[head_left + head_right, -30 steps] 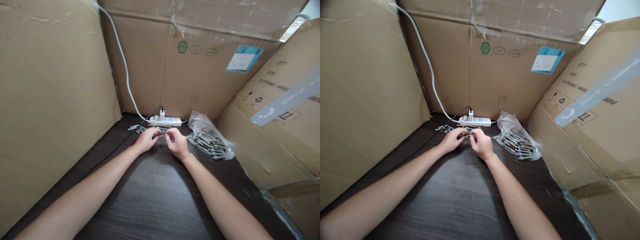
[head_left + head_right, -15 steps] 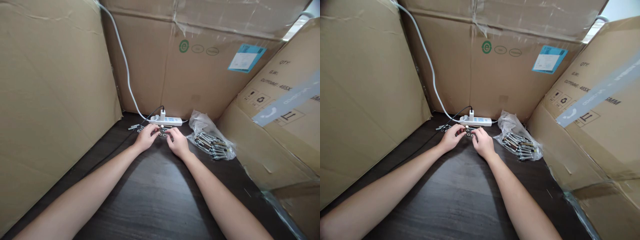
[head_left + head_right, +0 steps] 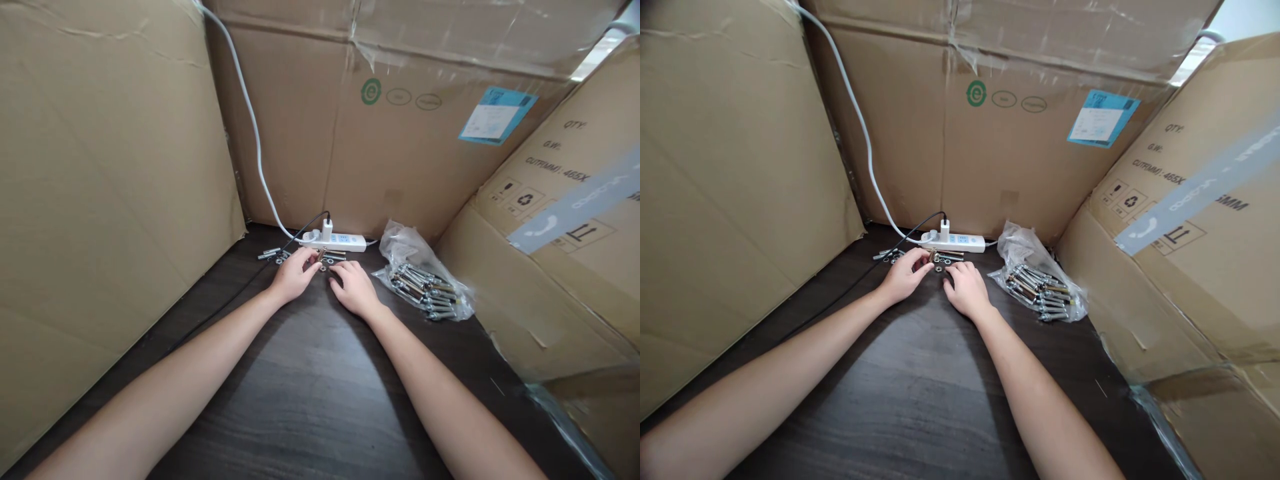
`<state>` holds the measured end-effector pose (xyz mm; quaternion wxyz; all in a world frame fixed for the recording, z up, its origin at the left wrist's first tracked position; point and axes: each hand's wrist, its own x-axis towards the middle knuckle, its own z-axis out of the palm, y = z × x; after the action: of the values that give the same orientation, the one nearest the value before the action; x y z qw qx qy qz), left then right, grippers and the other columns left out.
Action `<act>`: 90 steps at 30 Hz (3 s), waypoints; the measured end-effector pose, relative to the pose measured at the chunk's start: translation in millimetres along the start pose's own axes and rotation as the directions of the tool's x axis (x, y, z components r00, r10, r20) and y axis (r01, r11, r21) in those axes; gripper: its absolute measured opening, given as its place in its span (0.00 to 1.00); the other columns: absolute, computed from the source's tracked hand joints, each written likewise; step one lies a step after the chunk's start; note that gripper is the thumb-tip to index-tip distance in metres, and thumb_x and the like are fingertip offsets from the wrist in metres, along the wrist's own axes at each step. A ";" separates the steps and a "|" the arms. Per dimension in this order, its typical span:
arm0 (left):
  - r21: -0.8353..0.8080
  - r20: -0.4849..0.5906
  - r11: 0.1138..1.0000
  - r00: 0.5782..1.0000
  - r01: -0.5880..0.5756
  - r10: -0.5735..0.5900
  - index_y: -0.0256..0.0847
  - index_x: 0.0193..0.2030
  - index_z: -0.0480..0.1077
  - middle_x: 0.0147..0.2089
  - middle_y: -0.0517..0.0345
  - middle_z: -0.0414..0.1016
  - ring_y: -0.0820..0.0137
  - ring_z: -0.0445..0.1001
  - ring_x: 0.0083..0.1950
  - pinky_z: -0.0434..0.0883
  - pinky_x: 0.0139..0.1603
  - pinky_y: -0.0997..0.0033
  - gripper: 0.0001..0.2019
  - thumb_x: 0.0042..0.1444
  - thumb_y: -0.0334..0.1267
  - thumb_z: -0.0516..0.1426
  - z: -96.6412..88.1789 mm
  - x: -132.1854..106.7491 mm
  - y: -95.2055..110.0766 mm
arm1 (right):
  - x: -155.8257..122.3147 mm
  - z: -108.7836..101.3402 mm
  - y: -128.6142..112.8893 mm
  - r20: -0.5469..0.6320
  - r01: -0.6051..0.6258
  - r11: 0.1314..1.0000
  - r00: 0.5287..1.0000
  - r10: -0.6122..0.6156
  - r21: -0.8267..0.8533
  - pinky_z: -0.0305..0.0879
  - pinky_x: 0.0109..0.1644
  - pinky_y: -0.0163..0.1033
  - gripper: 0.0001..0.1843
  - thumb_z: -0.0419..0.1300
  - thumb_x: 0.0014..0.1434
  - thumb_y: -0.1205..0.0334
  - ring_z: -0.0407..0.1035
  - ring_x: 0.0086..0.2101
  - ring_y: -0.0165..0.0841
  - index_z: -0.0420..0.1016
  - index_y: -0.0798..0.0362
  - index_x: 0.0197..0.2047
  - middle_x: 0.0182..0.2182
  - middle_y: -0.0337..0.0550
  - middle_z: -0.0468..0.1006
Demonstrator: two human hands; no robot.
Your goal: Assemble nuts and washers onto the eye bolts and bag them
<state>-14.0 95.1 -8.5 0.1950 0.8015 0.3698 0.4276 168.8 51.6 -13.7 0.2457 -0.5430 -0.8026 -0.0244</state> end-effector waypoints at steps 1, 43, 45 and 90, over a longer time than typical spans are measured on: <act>-0.001 0.001 1.000 1.000 0.000 0.000 0.39 0.38 0.67 0.35 0.58 0.67 0.71 0.66 0.35 0.64 0.37 0.71 0.04 0.58 0.36 0.53 0.1 -0.1 -0.1 | 0.0 0.1 0.5 0.000 -0.005 1.000 1.000 0.005 0.002 0.62 0.51 0.46 0.12 0.55 0.60 0.62 0.63 0.46 0.41 0.74 0.52 0.45 0.44 0.48 0.74; 0.008 0.024 1.000 1.000 -0.009 0.009 0.39 0.37 0.66 0.34 0.59 0.66 0.71 0.65 0.34 0.63 0.36 0.72 0.04 0.59 0.37 0.53 -0.5 -1.2 1.6 | 2.8 -10.3 -9.9 0.151 -0.200 0.955 0.960 0.236 -0.219 0.54 0.43 0.42 0.06 0.52 0.56 0.62 0.64 0.39 0.39 0.66 0.53 0.37 0.38 0.48 0.72; 0.008 0.026 1.000 1.000 -0.013 0.012 0.39 0.37 0.66 0.34 0.59 0.66 0.71 0.65 0.34 0.63 0.36 0.72 0.04 0.59 0.37 0.53 -0.3 -1.0 1.5 | 3.0 -10.0 -10.5 0.162 -0.204 0.952 0.956 0.244 -0.230 0.54 0.43 0.42 0.07 0.52 0.56 0.62 0.64 0.40 0.39 0.67 0.53 0.37 0.38 0.48 0.72; -0.408 0.058 0.897 0.985 0.173 -0.164 0.38 0.35 0.64 0.32 0.60 0.68 0.72 0.67 0.33 0.65 0.36 0.72 0.08 0.55 0.41 0.56 15.9 -3.3 6.4 | -1.3 -4.1 -12.0 -0.111 0.069 0.951 0.993 -0.037 0.301 0.60 0.33 0.33 0.03 0.56 0.57 0.65 0.64 0.27 0.29 0.66 0.50 0.31 0.27 0.37 0.70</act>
<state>0.7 88.4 -15.1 0.3994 0.7121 0.3375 0.4685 160.1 44.3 -7.9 0.3672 -0.4750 -0.7971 0.0646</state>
